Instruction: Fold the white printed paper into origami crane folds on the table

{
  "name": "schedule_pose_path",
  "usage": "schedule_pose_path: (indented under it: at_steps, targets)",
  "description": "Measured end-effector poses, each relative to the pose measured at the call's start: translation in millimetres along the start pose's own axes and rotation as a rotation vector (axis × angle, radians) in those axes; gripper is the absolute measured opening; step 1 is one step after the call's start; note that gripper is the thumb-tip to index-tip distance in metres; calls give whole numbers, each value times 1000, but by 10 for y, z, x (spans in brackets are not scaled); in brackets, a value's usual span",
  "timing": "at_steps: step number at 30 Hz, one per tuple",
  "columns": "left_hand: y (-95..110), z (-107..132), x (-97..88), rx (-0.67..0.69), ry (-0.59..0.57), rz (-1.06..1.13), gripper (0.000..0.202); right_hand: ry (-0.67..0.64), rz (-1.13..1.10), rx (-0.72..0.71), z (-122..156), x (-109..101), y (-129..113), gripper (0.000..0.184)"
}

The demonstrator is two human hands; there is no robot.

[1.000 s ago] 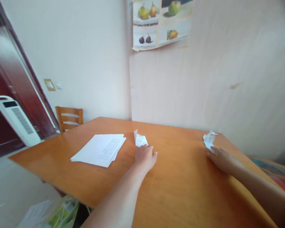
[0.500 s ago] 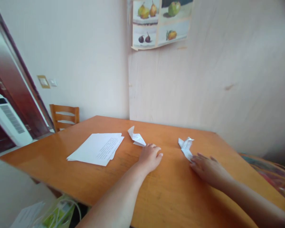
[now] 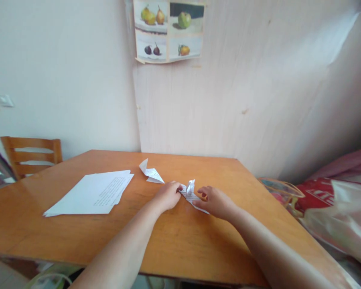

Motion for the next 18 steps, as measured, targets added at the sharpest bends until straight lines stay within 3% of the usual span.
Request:
schedule_pose_path:
  at_steps: [5,13,18]
  targets:
    - [34,-129,-42,-57,-104,-11,19,-68,153,-93,43,121,-104,26]
    - [63,-195,113,-127,46,78,24,-39,254,-105,82,121,-116,20]
    - [147,-52,128,-31,-23,109,17,11,123,-39,76,117,-18,16]
Point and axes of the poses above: each hand's wrist, its own z-axis away from the middle knuckle, its own x-axis out of the palm, y = z × x, the point moved 3 cm from there along -z, towards the middle knuckle, and after that the axes turned 15 degrees about -x, right-handed, at the moved point
